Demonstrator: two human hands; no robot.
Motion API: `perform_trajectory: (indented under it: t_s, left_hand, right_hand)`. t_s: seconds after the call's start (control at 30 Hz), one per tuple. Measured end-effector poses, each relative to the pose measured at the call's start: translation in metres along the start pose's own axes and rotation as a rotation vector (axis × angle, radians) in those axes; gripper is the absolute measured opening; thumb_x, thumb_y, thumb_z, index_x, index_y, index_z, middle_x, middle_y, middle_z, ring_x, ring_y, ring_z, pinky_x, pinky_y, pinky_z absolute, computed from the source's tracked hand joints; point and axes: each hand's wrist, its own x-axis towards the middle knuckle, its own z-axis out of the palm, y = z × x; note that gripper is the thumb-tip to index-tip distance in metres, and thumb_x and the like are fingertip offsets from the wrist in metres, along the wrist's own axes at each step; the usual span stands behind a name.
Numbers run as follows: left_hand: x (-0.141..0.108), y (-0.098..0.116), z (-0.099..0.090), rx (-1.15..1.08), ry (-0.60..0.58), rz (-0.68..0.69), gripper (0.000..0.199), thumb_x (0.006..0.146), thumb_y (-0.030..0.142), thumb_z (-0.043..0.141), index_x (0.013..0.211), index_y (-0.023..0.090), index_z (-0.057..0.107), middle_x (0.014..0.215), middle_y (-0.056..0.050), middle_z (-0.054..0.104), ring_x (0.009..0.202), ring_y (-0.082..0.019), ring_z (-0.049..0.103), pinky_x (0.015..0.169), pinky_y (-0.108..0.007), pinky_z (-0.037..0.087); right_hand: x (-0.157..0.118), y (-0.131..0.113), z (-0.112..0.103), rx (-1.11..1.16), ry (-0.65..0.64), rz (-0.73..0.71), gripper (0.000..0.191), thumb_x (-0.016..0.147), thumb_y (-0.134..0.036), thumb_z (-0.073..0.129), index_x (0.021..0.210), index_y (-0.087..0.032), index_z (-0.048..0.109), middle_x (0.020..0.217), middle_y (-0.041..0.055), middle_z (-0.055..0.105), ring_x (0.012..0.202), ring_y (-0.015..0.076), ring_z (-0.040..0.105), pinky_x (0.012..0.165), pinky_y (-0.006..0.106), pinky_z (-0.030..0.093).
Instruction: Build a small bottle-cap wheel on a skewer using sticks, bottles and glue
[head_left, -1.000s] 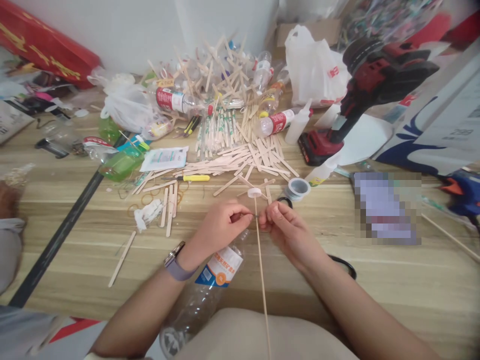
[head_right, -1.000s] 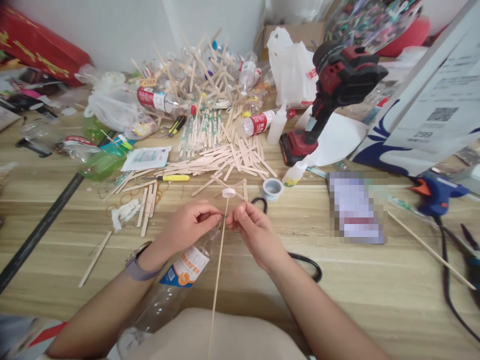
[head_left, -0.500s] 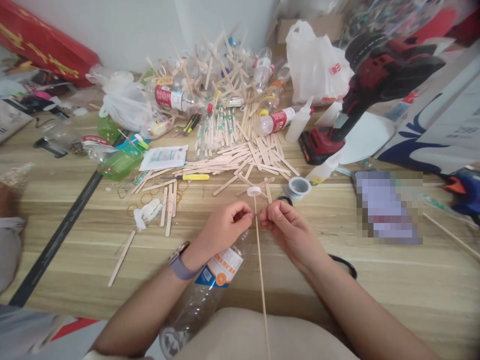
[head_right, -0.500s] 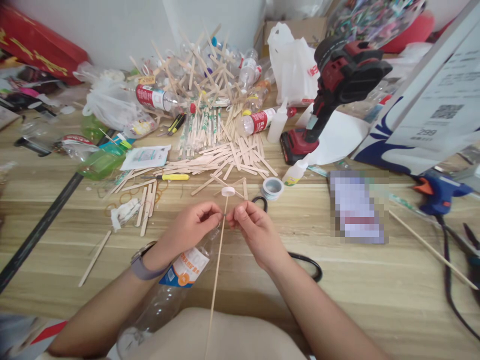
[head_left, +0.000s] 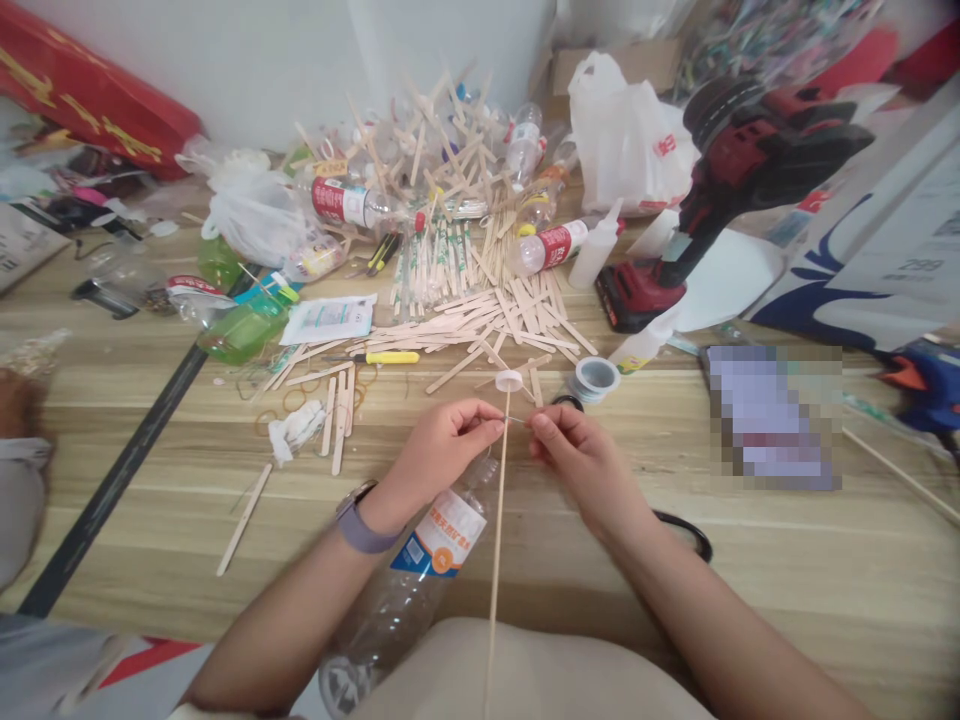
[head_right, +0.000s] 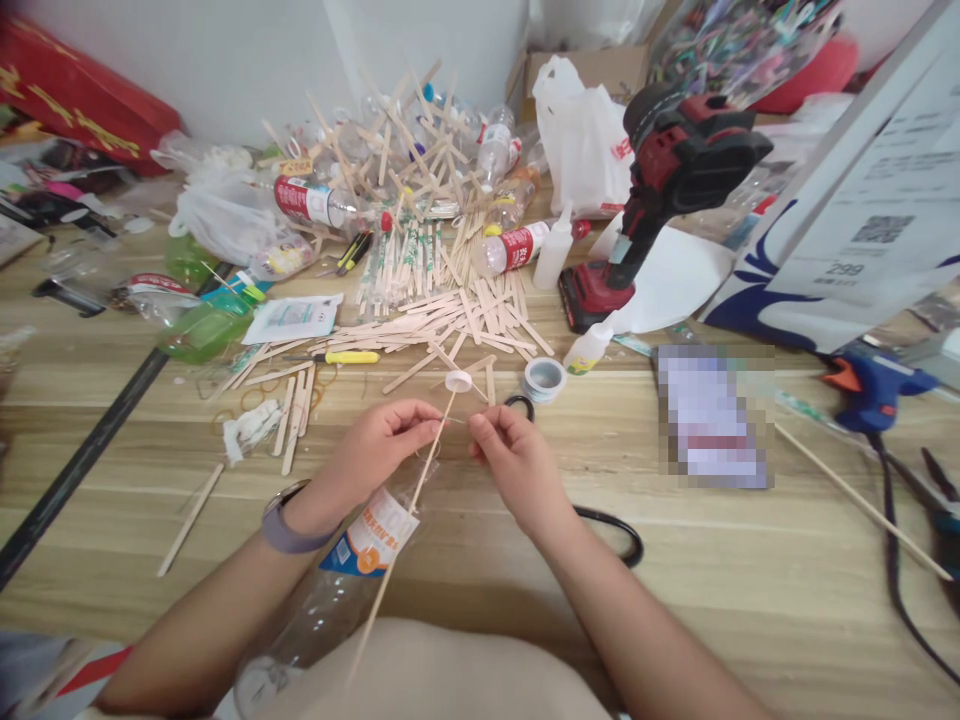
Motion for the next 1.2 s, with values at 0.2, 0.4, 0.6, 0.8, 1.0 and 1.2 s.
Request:
perform_trajectory:
  t_s: [0.2, 0.4, 0.6, 0.8, 1.0, 1.2]
  left_hand:
    - [-0.001, 0.003, 0.001, -0.113, 0.014, 0.033, 0.014, 0.079, 0.03, 0.064, 0.08, 0.017, 0.069, 0.077, -0.001, 0.065, 0.075, -0.014, 0.056, 0.069, -0.025, 0.042]
    - [-0.002, 0.004, 0.001, -0.266, -0.035, -0.041, 0.018, 0.076, 0.032, 0.068, 0.084, 0.016, 0.073, 0.086, -0.002, 0.067, 0.055, -0.007, 0.044, 0.051, -0.022, 0.033]
    - [-0.001, -0.002, 0.002, -0.341, -0.054, -0.046, 0.021, 0.074, 0.032, 0.072, 0.088, 0.018, 0.077, 0.071, 0.0, 0.063, 0.049, -0.005, 0.037, 0.048, -0.021, 0.028]
    - [0.0, -0.004, 0.003, -0.202, -0.009, 0.036, 0.017, 0.08, 0.029, 0.067, 0.087, 0.019, 0.077, 0.082, -0.002, 0.073, 0.068, -0.012, 0.058, 0.062, -0.023, 0.044]
    - [0.0, -0.002, 0.002, 0.075, 0.062, 0.261, 0.017, 0.086, 0.024, 0.06, 0.09, 0.018, 0.075, 0.1, -0.006, 0.075, 0.097, -0.019, 0.066, 0.09, -0.031, 0.049]
    - [-0.004, -0.002, 0.002, 0.402, 0.117, 0.487, 0.022, 0.092, 0.019, 0.053, 0.096, 0.02, 0.074, 0.1, -0.006, 0.075, 0.093, -0.019, 0.068, 0.087, -0.03, 0.052]
  right_hand:
    - [-0.002, 0.001, 0.004, -0.179, -0.02, -0.029, 0.03, 0.082, -0.051, 0.06, 0.073, -0.023, 0.054, 0.055, -0.0025, 0.054, 0.049, 0.0138, 0.047, 0.048, 0.027, 0.034]
    - [-0.002, 0.003, 0.009, -0.244, -0.053, -0.08, 0.023, 0.086, -0.043, 0.053, 0.075, -0.023, 0.054, 0.057, -0.0022, 0.053, 0.051, 0.0153, 0.049, 0.049, 0.028, 0.037]
    - [-0.004, 0.004, 0.011, -0.244, -0.051, -0.121, 0.022, 0.087, -0.041, 0.053, 0.081, -0.021, 0.058, 0.064, -0.0008, 0.056, 0.056, 0.0152, 0.052, 0.054, 0.028, 0.041]
    - [-0.006, 0.004, 0.017, -0.182, -0.139, -0.114, 0.031, 0.091, -0.049, 0.047, 0.089, -0.02, 0.059, 0.06, -0.0025, 0.056, 0.052, 0.0144, 0.054, 0.048, 0.027, 0.045]
    - [-0.008, 0.003, 0.015, -0.257, -0.038, -0.261, 0.023, 0.091, -0.041, 0.051, 0.083, -0.021, 0.06, 0.072, 0.0024, 0.061, 0.062, 0.0164, 0.055, 0.057, 0.03, 0.046]
    - [-0.011, 0.0, 0.011, -0.36, 0.064, -0.443, 0.016, 0.091, -0.03, 0.053, 0.08, -0.023, 0.061, 0.088, 0.0071, 0.061, 0.081, 0.0207, 0.057, 0.07, 0.034, 0.047]
